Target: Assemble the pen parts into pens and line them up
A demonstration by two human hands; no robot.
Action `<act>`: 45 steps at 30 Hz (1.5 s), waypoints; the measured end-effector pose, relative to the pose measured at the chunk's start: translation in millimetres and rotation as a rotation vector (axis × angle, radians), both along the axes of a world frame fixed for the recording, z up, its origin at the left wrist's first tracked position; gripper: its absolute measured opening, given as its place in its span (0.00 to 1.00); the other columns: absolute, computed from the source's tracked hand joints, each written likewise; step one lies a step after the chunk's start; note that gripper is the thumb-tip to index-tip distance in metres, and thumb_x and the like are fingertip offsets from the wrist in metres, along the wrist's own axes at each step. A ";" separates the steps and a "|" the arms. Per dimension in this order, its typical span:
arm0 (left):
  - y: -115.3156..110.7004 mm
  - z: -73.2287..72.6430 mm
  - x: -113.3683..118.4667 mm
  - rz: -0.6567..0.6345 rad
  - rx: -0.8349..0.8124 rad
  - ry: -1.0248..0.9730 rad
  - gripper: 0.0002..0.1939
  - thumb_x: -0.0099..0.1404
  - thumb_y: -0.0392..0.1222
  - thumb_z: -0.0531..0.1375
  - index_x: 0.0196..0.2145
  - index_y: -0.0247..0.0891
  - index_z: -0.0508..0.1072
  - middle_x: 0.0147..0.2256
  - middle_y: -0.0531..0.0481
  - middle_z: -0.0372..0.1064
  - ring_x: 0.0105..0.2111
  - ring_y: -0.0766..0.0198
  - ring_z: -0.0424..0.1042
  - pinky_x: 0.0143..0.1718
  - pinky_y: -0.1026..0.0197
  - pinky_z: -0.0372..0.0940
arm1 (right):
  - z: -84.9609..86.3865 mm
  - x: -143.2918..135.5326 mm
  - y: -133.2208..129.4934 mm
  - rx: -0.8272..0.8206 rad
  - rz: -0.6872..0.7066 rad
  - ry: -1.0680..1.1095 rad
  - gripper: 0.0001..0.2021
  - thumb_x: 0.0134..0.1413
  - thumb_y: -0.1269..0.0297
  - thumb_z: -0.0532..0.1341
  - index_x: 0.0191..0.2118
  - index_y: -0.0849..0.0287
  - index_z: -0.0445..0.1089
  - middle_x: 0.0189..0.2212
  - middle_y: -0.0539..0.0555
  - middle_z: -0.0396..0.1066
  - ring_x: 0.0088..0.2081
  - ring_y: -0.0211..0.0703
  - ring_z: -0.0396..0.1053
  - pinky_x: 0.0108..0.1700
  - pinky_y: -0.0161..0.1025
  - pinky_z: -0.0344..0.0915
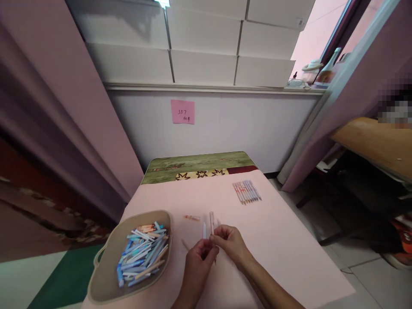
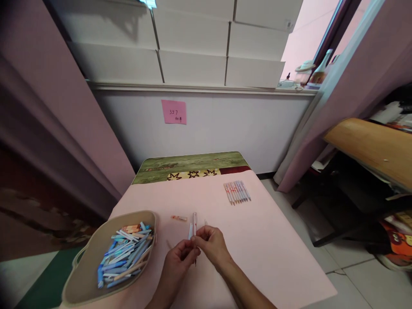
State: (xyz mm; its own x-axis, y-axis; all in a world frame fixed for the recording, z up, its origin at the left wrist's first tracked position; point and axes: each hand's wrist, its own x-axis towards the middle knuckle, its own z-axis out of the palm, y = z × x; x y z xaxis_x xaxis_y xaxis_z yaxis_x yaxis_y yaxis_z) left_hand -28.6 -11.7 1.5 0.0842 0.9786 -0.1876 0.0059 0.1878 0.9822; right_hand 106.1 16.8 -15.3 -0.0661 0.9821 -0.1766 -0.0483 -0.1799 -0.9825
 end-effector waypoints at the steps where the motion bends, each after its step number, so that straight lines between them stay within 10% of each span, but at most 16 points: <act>1: -3.3 -2.9 -2.1 0.010 0.019 0.041 0.17 0.49 0.51 0.68 0.32 0.36 0.75 0.27 0.47 0.74 0.26 0.60 0.68 0.30 0.62 0.61 | -1.5 7.1 7.0 0.016 -0.027 -0.155 0.14 0.45 0.53 0.67 0.27 0.61 0.71 0.19 0.48 0.69 0.22 0.36 0.64 0.25 0.33 0.59; 4: -19.0 -17.7 -13.0 0.088 0.109 0.209 0.21 0.50 0.53 0.67 0.38 0.40 0.76 0.30 0.48 0.73 0.25 0.60 0.68 0.31 0.60 0.62 | 1.0 40.2 43.6 0.018 -0.167 -0.694 0.10 0.48 0.58 0.64 0.32 0.60 0.74 0.23 0.51 0.73 0.27 0.40 0.68 0.30 0.34 0.60; 10: -49.2 -58.5 -36.0 0.193 0.257 0.379 0.18 0.55 0.59 0.61 0.36 0.45 0.75 0.27 0.48 0.71 0.23 0.58 0.68 0.30 0.60 0.64 | 5.4 97.0 123.9 -0.046 -0.301 -1.049 0.07 0.48 0.68 0.61 0.35 0.63 0.74 0.32 0.62 0.75 0.38 0.50 0.71 0.37 0.39 0.58; 15: -47.1 -60.3 -42.6 0.138 0.271 0.432 0.14 0.58 0.53 0.61 0.37 0.44 0.75 0.32 0.44 0.75 0.31 0.55 0.73 0.36 0.60 0.67 | -4.9 95.2 146.5 -0.068 -0.258 -1.198 0.09 0.50 0.73 0.59 0.37 0.64 0.75 0.37 0.66 0.75 0.42 0.51 0.71 0.40 0.39 0.59; 23: -44.3 -63.1 -48.5 0.041 0.358 0.540 0.10 0.64 0.46 0.56 0.39 0.41 0.73 0.33 0.48 0.75 0.31 0.60 0.74 0.34 0.63 0.68 | 0.4 87.6 128.1 0.011 -0.218 -1.226 0.12 0.57 0.66 0.55 0.41 0.62 0.74 0.43 0.64 0.74 0.43 0.51 0.71 0.41 0.40 0.60; 32: -46.6 -57.4 -45.1 0.012 0.341 0.550 0.07 0.66 0.43 0.54 0.33 0.40 0.68 0.27 0.53 0.69 0.26 0.64 0.69 0.30 0.65 0.62 | -6.1 4.2 40.2 0.255 0.134 -0.985 0.08 0.55 0.62 0.59 0.31 0.55 0.75 0.28 0.49 0.76 0.30 0.37 0.71 0.33 0.30 0.60; 45: -52.6 -48.7 -60.3 -0.015 0.474 0.708 0.04 0.67 0.39 0.53 0.37 0.40 0.67 0.32 0.50 0.69 0.32 0.63 0.70 0.35 0.63 0.63 | -5.2 -50.3 80.3 0.244 0.230 -1.141 0.12 0.52 0.58 0.62 0.42 0.54 0.74 0.41 0.54 0.74 0.40 0.43 0.71 0.39 0.36 0.60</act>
State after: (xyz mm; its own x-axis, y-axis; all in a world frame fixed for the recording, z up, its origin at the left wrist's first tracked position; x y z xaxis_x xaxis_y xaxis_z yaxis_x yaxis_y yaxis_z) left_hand -88.9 -64.3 -47.1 0.1154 0.9667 0.2283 0.6474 -0.2475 0.7208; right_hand 55.7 97.1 -20.6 -0.1713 0.9835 -0.0577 0.8854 0.1280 -0.4468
